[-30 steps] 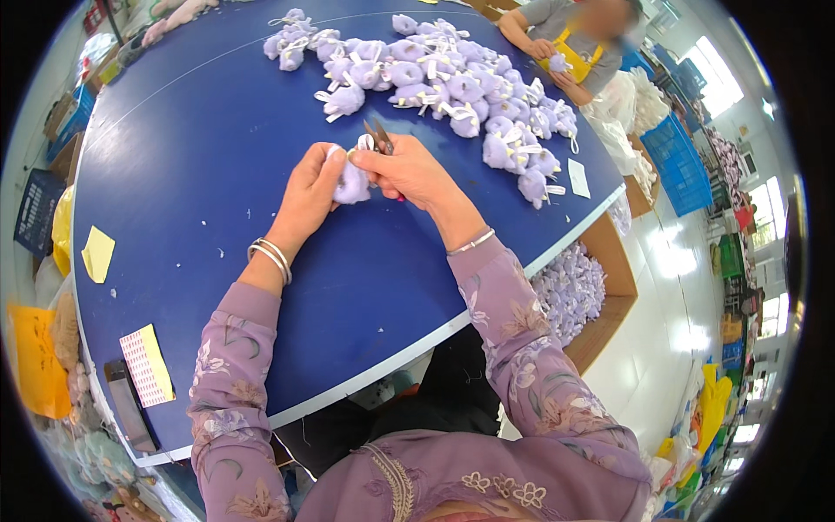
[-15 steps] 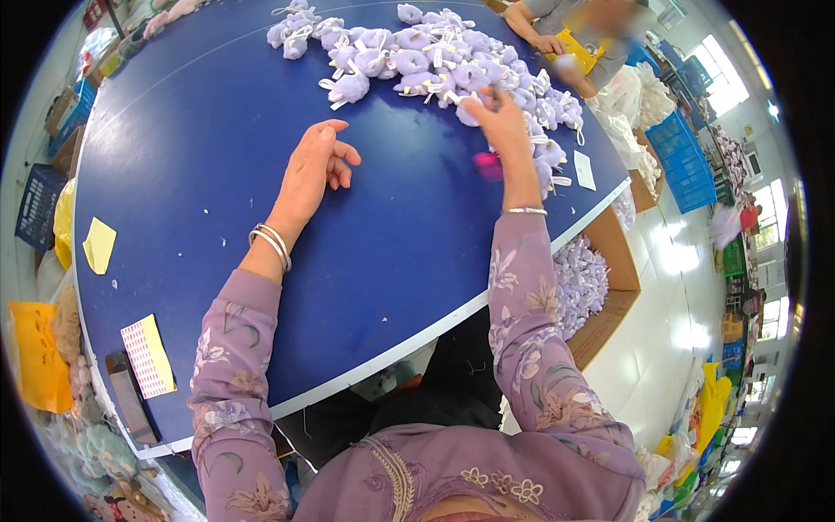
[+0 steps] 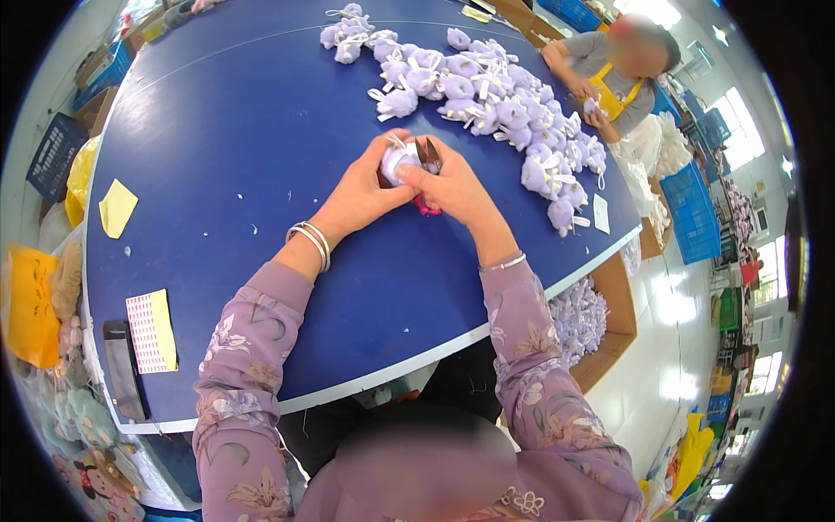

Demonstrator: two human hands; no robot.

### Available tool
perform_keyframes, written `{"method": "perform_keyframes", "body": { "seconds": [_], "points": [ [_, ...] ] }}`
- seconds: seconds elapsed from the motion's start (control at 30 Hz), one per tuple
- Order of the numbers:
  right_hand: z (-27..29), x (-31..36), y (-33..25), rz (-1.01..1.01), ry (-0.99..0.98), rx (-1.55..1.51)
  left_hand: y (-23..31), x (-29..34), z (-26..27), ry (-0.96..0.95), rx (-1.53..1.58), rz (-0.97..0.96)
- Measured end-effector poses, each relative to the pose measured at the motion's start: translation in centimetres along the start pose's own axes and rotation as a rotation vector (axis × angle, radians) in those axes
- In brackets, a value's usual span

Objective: The person trims excess threads and tags from small purple plush toys using scissors. They handle each toy individually, cut the threads, and place the finished items into a cardboard box.

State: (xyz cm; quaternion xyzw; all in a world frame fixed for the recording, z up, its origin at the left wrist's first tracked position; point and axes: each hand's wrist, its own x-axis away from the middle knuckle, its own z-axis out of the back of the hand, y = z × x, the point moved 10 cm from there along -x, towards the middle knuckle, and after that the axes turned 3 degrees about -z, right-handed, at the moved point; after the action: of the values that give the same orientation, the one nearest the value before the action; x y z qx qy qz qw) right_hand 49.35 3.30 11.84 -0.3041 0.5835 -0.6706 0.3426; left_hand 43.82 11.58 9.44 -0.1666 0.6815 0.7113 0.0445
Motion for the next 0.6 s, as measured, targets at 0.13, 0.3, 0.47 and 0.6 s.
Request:
{"method": "perform_keyframes", "body": {
  "seconds": [0.13, 0.3, 0.47, 0.6],
  "points": [
    [0.4, -0.2, 0.7, -0.082, 0.046, -0.078, -0.4, 0.0, 0.6, 0.062, 0.122, -0.015],
    [2.2, -0.4, 0.2, 0.086, 0.198, 0.177, -0.3, -0.1, 0.4, 0.043, 0.005, 0.030],
    [3.0, -0.4, -0.3, 0.129, 0.275, 0.352, -0.9, 0.1, 0.5, -0.015, -0.095, 0.110],
    [3.8, -0.8, 0.9, 0.085, 0.304, 0.312, -0.4, 0.1, 0.3, 0.011, -0.034, 0.096]
  ]
}}
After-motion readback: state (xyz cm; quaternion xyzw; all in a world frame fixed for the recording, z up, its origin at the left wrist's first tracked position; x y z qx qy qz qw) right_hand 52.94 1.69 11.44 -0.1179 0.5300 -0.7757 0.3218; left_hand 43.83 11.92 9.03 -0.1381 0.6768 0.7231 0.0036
